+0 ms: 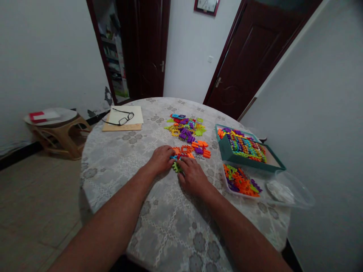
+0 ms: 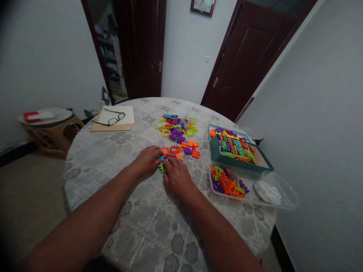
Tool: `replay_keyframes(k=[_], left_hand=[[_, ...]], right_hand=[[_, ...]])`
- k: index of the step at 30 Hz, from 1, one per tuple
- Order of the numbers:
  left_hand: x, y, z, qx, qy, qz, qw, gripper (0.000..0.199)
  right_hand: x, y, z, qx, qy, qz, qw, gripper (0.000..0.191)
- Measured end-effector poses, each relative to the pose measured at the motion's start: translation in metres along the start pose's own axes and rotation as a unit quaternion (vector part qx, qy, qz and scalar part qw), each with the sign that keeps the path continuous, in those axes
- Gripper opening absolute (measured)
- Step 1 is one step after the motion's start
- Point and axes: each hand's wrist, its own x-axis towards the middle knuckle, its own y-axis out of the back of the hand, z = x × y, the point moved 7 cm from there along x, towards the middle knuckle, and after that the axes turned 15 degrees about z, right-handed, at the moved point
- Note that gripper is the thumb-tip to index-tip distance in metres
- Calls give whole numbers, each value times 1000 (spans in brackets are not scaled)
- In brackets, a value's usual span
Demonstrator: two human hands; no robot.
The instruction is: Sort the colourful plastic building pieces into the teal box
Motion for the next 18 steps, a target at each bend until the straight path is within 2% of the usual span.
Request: replay_keyframes(k=[4, 8, 14, 18], left_hand=[[-1, 2, 5, -35, 5, 3, 999, 22], [-1, 5, 10, -44, 11, 1, 999, 19], [2, 6, 14, -30, 1, -32, 999, 15], [4, 9, 15, -30, 5, -37, 999, 24]], right_hand=[[-7, 4, 7, 20, 0, 21, 1000, 41], [-10, 15, 19, 57, -1, 56, 997, 45], [-7, 23, 43, 84, -71, 126, 986, 51], [-6, 22, 51, 90, -80, 141, 983, 54]])
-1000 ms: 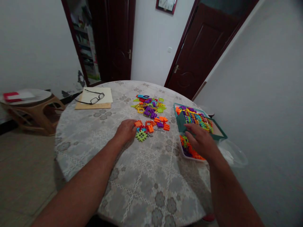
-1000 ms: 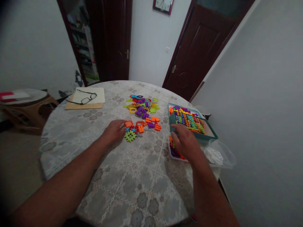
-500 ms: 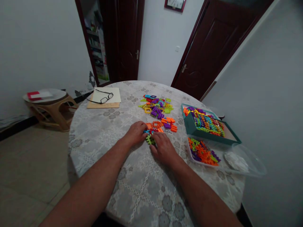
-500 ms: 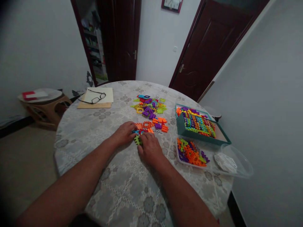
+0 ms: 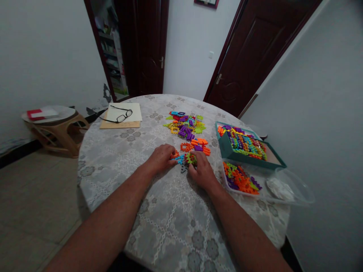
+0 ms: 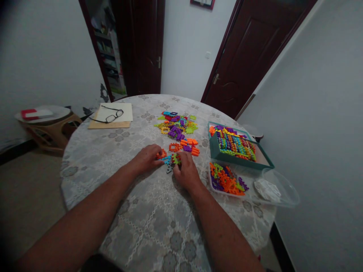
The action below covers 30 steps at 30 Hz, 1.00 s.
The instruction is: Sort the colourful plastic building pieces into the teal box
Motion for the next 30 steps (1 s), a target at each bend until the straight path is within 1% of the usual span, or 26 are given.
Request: replay_keyframes(k=[2, 4, 7, 10, 13, 15, 21, 23, 26, 30], left_hand=[[1, 0, 0, 0, -7, -3, 1000, 28], [2, 0, -2, 5, 3, -8, 1000, 28], [4, -1, -7, 14, 26, -13, 999, 34], [3, -1, -2, 0, 2, -17, 1000, 35], [0, 1, 4, -23, -24, -18, 999, 34], [-2, 1, 7, -35, -33, -20, 999, 35], [-5, -3, 9, -82, -38, -13, 996, 50], [-5, -4, 11, -94, -45, -13, 995, 49], [-6, -3, 16, -96, -54, -9, 994, 41], [-5, -3, 21, -114, -39, -2, 993, 35]], right_hand=[[0, -1, 1, -3, 4, 5, 1000, 55], [-1, -3, 1, -13, 6, 6, 1000, 56], [-3, -9, -2, -36, 9, -19, 999, 55], [-5, -15, -7, -57, 21, -52, 997, 48], [-5, -19, -8, -64, 15, -65, 996, 40], [-5, -18, -6, -57, 5, -58, 997, 40], [-3, -13, 10, 3, -22, -14, 1000, 50], [-2, -11, 12, 17, -24, -8, 1000, 48], [0, -8, 11, 31, -30, 0, 999, 43], [0, -8, 6, 44, -30, -12, 999, 41]])
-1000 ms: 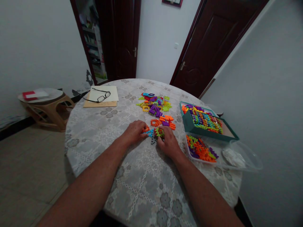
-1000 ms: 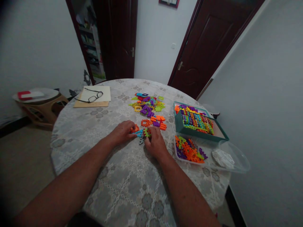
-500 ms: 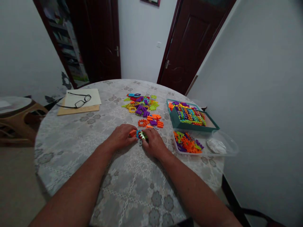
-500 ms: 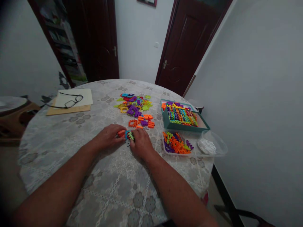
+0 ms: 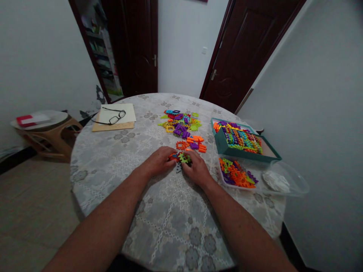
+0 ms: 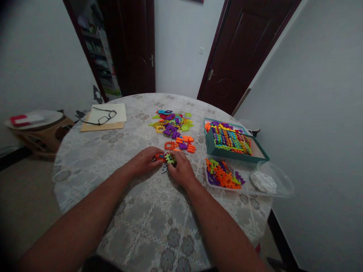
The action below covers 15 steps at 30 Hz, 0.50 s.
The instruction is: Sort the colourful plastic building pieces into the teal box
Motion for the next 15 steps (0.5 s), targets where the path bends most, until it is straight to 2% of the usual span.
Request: replay_keyframes(k=[4, 9, 11, 15], left_hand=[[2, -5, -1, -106, 61, 27, 992, 43], [2, -17, -8, -273, 172, 39, 946, 51], [1, -20, -10, -281, 202, 30, 938, 46], [1, -15, -10, -248, 227, 36, 941, 34]], right_hand=[[-1, 0, 1, 7, -1, 4, 1000, 42], [-1, 1, 0, 36, 9, 27, 999, 45], [-1, -1, -5, 48, 23, 21, 998, 49], [-2, -2, -11, 58, 29, 7, 998, 56]])
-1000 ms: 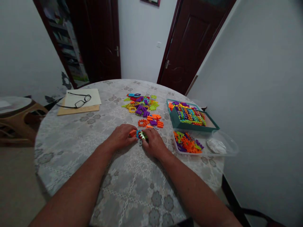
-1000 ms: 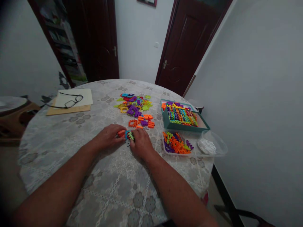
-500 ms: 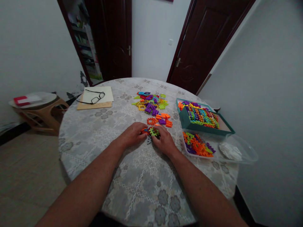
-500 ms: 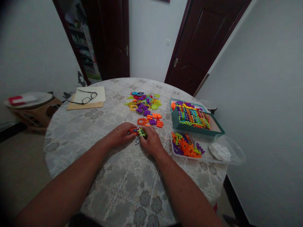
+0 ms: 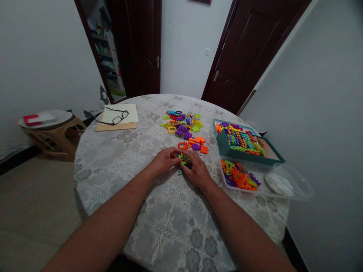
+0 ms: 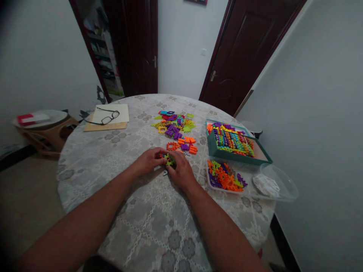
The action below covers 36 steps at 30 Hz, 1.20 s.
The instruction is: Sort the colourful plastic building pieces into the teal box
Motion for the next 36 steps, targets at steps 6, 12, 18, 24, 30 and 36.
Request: replay_keyframes(k=[6, 12, 18, 24, 30, 36], left_hand=[[0, 5, 5, 34, -16, 31, 999, 21], [0, 3, 4, 41, -27, 42, 998, 26], [3, 15, 3, 85, -41, 105, 990, 25], [9, 47, 7, 98, -54, 222, 969, 43], [5, 47, 16, 90, -49, 214, 971, 11], [1, 17, 15, 12, -14, 97, 995, 12]], right_hand=[[0, 5, 9, -13, -52, 41, 998, 49], [-1, 9, 25, -24, -137, 72, 988, 47], [-1, 11, 32, 12, -202, 74, 977, 28], [-4, 19, 52, 30, -268, 142, 952, 28], [-3, 15, 46, 126, -265, 147, 944, 32], [-2, 7, 31, 167, -250, 95, 949, 32]])
